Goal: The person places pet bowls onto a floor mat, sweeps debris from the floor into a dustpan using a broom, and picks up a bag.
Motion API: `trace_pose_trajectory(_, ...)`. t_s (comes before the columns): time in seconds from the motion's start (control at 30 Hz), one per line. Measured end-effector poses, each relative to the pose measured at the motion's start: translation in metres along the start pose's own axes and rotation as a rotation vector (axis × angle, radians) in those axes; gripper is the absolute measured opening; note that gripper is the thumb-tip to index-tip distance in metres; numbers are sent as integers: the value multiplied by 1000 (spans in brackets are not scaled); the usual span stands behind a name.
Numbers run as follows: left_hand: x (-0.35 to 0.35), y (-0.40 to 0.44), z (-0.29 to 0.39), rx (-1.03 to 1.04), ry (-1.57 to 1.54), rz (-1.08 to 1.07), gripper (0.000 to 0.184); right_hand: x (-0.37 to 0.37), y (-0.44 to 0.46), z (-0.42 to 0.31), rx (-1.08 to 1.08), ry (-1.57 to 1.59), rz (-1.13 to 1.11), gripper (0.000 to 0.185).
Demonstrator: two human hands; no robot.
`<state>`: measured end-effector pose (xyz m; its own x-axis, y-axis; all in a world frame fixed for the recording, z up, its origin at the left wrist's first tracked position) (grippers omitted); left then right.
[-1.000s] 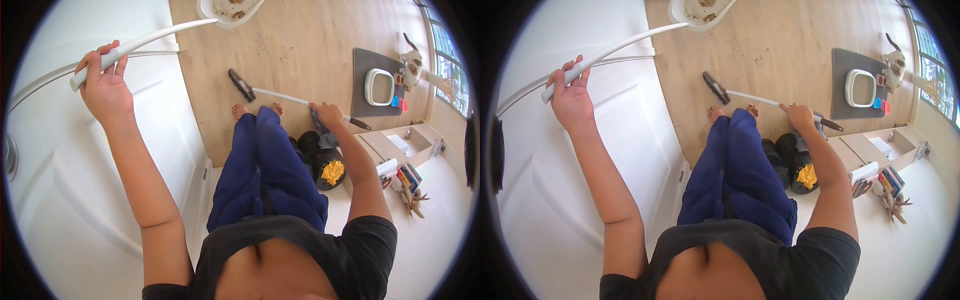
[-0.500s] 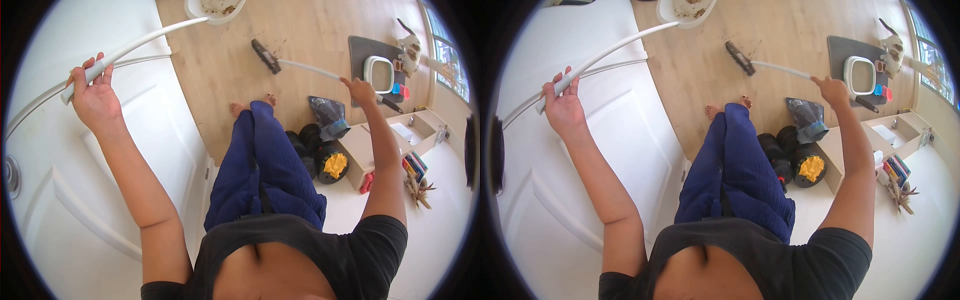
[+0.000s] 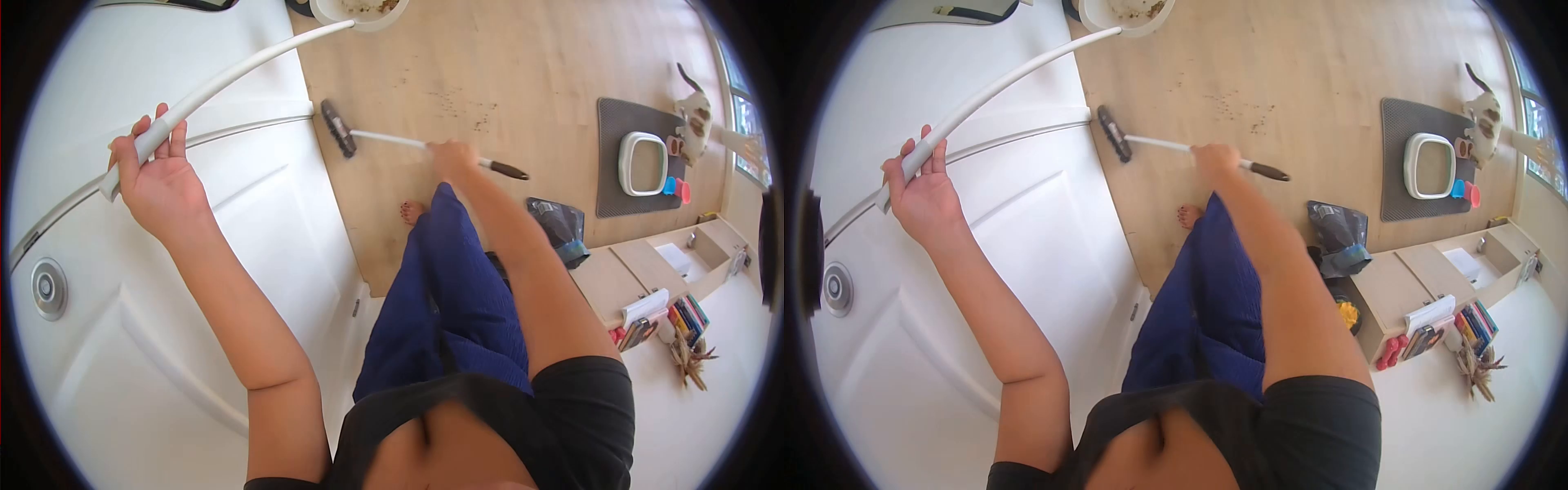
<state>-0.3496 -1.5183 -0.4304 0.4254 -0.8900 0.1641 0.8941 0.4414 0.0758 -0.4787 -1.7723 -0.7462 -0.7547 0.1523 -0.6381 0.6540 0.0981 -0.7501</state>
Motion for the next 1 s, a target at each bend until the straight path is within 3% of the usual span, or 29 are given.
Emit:
trace_pose_trajectory(0.17, 8, 20, 1, 28, 40, -3, 21, -14, -34, 110, 179, 175, 27, 37)
trace_pose_trajectory(0.3, 13, 27, 1, 39, 32, 23, 20, -32, -88, 157, 247, 67, 45, 34)
trace_pose_trajectory(0.47, 6, 30, -2, 11, -7, 34, 16, -56, -74, 125, 156, 9, 80, 35)
trace_pose_trajectory(0.63, 0, 35, -3, 12, -7, 9, 16, -64, 54, 32, -97, 114, 146, 37)
trace_pose_trajectory(0.77, 6, 47, 2, 18, 25, -57, 18, -101, 128, -47, -57, 31, 54, 34)
trace_pose_trajectory(0.9, 7, 59, 1, -4, -37, -91, 20, -110, 140, 4, 16, 67, 100, 34)
trace_pose_trajectory(1.0, 10, 63, -2, -16, -17, -83, 20, -97, 99, 75, 132, 128, 70, 37)
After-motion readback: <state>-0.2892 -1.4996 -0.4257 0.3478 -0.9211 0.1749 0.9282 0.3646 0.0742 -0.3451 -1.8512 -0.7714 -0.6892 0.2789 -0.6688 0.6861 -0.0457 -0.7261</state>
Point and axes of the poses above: each hand's wrist, its own y-axis towards the middle knuckle, its own x-axis out of the palm, z = x × y, the point moved 1 cm from there along y, towards the middle knuckle, and after that the axes turned 4 degrees about -z, right-handed, at the moved point
